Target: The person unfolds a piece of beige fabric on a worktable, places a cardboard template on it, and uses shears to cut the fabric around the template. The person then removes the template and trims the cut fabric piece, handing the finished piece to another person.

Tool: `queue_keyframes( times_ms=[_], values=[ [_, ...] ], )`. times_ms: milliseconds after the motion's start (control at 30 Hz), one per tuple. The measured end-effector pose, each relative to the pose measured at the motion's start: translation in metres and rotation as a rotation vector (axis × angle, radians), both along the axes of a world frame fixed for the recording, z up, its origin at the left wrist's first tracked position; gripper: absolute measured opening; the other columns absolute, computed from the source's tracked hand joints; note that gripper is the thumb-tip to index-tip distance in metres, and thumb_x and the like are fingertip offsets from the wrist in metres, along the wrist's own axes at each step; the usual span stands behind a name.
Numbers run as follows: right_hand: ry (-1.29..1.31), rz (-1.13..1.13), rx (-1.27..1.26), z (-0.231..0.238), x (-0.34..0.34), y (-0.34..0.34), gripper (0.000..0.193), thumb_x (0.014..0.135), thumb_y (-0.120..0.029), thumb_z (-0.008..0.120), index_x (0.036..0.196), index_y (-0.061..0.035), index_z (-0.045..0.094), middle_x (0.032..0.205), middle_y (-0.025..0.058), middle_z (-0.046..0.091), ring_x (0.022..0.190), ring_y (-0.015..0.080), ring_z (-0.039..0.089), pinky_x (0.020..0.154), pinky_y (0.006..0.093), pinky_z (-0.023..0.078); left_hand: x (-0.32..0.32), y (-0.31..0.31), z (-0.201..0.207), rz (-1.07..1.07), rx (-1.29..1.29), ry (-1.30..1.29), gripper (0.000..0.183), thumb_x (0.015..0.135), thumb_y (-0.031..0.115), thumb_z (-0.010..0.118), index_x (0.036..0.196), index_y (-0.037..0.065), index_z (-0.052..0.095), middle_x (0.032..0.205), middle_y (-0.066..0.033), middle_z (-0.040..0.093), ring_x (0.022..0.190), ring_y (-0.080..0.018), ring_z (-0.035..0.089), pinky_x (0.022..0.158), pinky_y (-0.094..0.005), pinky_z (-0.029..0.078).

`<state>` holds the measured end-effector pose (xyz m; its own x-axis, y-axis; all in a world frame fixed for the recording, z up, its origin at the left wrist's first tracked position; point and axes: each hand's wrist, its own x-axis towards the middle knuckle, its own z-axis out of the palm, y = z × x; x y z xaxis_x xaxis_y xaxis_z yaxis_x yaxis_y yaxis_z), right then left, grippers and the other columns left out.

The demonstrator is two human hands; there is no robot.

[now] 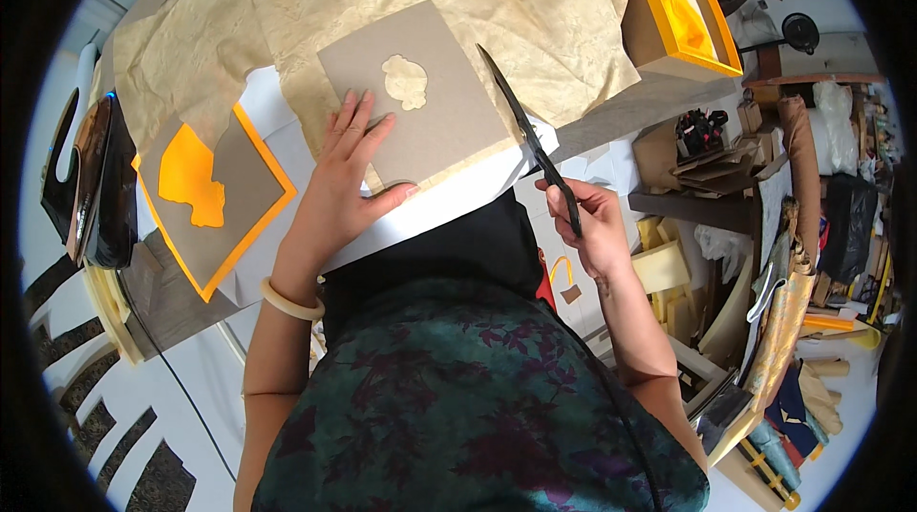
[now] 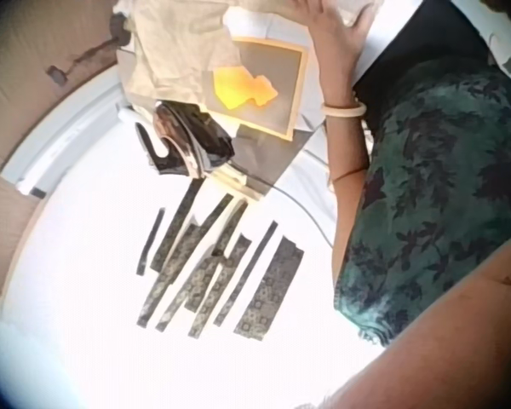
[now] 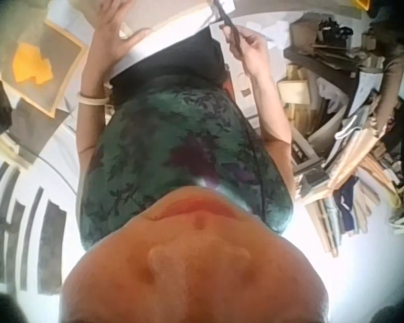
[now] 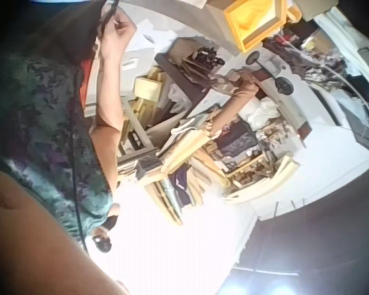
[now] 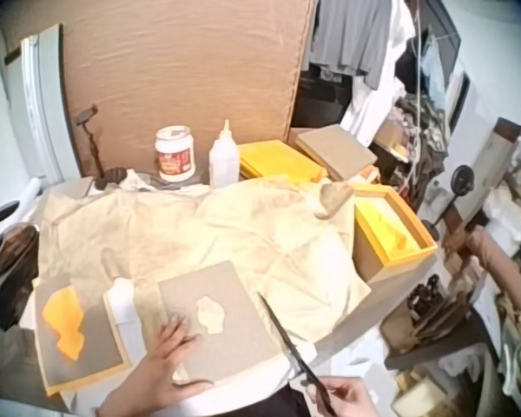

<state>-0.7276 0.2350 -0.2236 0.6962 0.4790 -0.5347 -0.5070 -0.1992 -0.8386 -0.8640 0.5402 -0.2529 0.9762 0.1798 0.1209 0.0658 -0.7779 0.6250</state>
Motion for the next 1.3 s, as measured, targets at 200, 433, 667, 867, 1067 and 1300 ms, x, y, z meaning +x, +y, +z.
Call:
queue_keyframes(
  times_ms=[200, 433, 667, 867, 1067, 1300],
  values=[
    [-0.003, -0.001, -0.007, 0.0, 0.004, 0.005, 0.027, 0.095, -0.025, 0.08, 0.106, -0.0007, 0.076, 0.073, -0.0055, 0.059, 0.049, 0.0003, 0.041, 0.044, 0.0201, 0.023, 0.0, 0.0, 0.001, -0.001, -0.014, 0.0, 0.076, 0.084, 0.031, 0.085, 0.148, 0.004, 0.055, 0.167, -0.0215, 0.033, 0.159, -0.0383, 0.023, 0.129, -0.0511, 0.017],
    [-0.029, 0.014, 0.022, -0.001, 0.02, 0.028, 0.022, 0.096, -0.024, 0.078, 0.101, -0.0026, 0.076, 0.073, -0.0056, 0.058, 0.048, 0.0005, 0.041, 0.043, 0.0205, 0.023, 0.001, -0.001, 0.004, -0.001, -0.043, -0.013, 0.076, 0.084, 0.032, 0.085, 0.147, 0.0, 0.055, 0.165, -0.0247, 0.035, 0.158, -0.041, 0.023, 0.128, -0.0524, 0.019],
    [-0.032, 0.007, 0.006, -0.001, 0.02, 0.035, 0.017, 0.097, -0.021, 0.077, 0.095, -0.0036, 0.075, 0.071, -0.0062, 0.056, 0.049, 0.0005, 0.041, 0.043, 0.0207, 0.023, 0.0, 0.002, 0.001, -0.009, -0.046, -0.012, 0.078, 0.082, 0.029, 0.086, 0.148, 0.003, 0.054, 0.167, -0.0228, 0.032, 0.159, -0.0399, 0.02, 0.129, -0.0524, 0.017],
    [-0.03, 0.012, 0.017, 0.001, 0.031, 0.048, 0.023, 0.096, -0.025, 0.079, 0.089, -0.0042, 0.072, 0.069, -0.0054, 0.056, 0.047, 0.0014, 0.04, 0.042, 0.0215, 0.021, 0.0, 0.002, 0.003, -0.012, -0.042, -0.034, 0.075, 0.084, 0.032, 0.084, 0.145, -0.002, 0.055, 0.165, -0.0237, 0.035, 0.158, -0.0402, 0.023, 0.128, -0.0524, 0.021],
    [-0.051, 0.03, 0.053, 0.0, 0.04, 0.066, 0.024, 0.098, -0.026, 0.076, 0.087, -0.0048, 0.071, 0.067, -0.0069, 0.053, 0.048, 0.0009, 0.038, 0.043, 0.0214, 0.021, 0.001, 0.002, 0.002, -0.017, -0.042, -0.053, 0.076, 0.083, 0.031, 0.086, 0.144, -0.002, 0.056, 0.166, -0.0238, 0.034, 0.158, -0.0401, 0.023, 0.128, -0.0532, 0.021],
    [-0.055, 0.034, 0.009, 0.0, 0.042, 0.071, 0.027, 0.098, -0.028, 0.076, 0.083, -0.0067, 0.071, 0.065, -0.008, 0.051, 0.049, 0.0012, 0.039, 0.043, 0.0213, 0.021, -0.001, 0.003, -0.001, -0.01, -0.054, -0.051, 0.08, 0.079, 0.028, 0.088, 0.147, 0.002, 0.055, 0.167, -0.0208, 0.035, 0.159, -0.0383, 0.022, 0.129, -0.0534, 0.019]
  ],
)
